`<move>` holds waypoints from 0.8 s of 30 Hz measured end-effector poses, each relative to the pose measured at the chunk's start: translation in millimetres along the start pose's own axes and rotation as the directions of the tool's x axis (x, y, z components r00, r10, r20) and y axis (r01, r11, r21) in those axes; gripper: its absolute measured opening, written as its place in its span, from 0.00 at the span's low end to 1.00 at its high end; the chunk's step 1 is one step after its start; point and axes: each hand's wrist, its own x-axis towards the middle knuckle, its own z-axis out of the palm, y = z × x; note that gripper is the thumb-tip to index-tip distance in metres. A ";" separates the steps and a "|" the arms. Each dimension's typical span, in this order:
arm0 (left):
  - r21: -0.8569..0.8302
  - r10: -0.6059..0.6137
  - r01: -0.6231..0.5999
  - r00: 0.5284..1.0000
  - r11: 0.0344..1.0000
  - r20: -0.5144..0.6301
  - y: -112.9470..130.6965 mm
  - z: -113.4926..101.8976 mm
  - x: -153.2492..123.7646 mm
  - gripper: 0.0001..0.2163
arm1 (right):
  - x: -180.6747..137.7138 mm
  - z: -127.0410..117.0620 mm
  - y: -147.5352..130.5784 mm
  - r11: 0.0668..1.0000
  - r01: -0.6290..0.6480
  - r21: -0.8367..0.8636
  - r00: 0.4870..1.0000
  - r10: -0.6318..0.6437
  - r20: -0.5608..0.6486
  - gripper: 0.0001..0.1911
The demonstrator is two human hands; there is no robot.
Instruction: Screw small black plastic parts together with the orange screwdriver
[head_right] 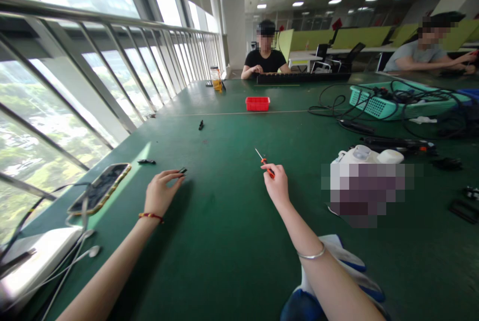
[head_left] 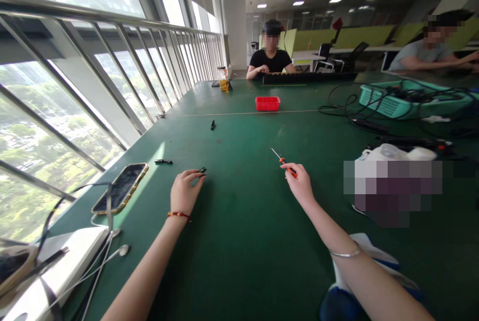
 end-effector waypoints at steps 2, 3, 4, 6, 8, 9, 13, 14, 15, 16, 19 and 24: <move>0.097 -0.151 0.155 0.987 0.983 -0.054 -29.2 -12.5 1.8 0.12 | -0.1 0.6 -0.3 1.000 0.000 -0.004 1.000 0.000 0.002 0.13; 0.123 -0.202 0.208 0.978 0.970 -0.058 -40.6 -17.1 1.2 0.13 | -0.1 0.9 -0.3 1.000 0.000 -0.006 1.000 0.000 0.002 0.13; 0.145 -0.242 0.247 0.969 0.958 -0.052 -49.3 -20.7 0.1 0.14 | -0.1 1.0 -0.3 1.000 0.000 -0.008 1.000 0.000 0.002 0.13; 0.185 -0.271 0.272 0.962 0.944 -0.033 -59.6 -26.2 -2.5 0.14 | -0.1 0.9 -0.3 1.000 -0.002 -0.009 1.000 0.002 0.004 0.13; 0.211 -0.250 0.257 0.966 0.943 -0.059 -62.5 -31.8 -2.6 0.14 | -0.2 0.4 -0.2 1.000 -0.005 -0.009 1.000 0.005 0.010 0.13; 0.216 -0.238 0.252 0.967 0.943 -0.090 -62.3 -35.3 -1.2 0.14 | -0.2 0.1 -0.2 1.000 -0.006 -0.010 1.000 0.006 0.014 0.13; 0.227 -0.319 0.324 0.946 0.919 -0.059 -57.1 -51.2 10.9 0.15 | -0.4 -0.8 -0.4 1.000 -0.012 -0.016 1.000 0.013 0.027 0.13; 0.237 -0.358 0.352 0.934 0.906 -0.019 -55.7 -54.0 13.7 0.15 | -0.5 -0.8 -0.6 1.000 -0.015 -0.018 0.999 0.015 0.028 0.13; 0.249 -0.391 0.375 0.920 0.893 0.019 -54.5 -55.8 15.7 0.15 | -0.5 -0.7 -0.7 1.000 -0.017 -0.020 0.999 0.017 0.030 0.13; 0.261 -0.416 0.390 0.908 0.883 0.048 -53.7 -56.4 16.9 0.16 | -0.6 -0.6 -0.8 1.000 -0.019 -0.021 0.999 0.019 0.031 0.13; 0.280 -0.437 0.395 0.893 0.875 0.105 -53.4 -53.1 16.3 0.17 | -0.6 -0.2 -1.0 0.999 -0.020 -0.025 0.999 0.021 0.034 0.13; 0.277 -0.432 0.387 0.893 0.879 0.124 -56.8 -46.0 13.2 0.18 | -0.7 -0.6 -1.5 0.999 -0.017 -0.031 0.999 0.018 0.038 0.13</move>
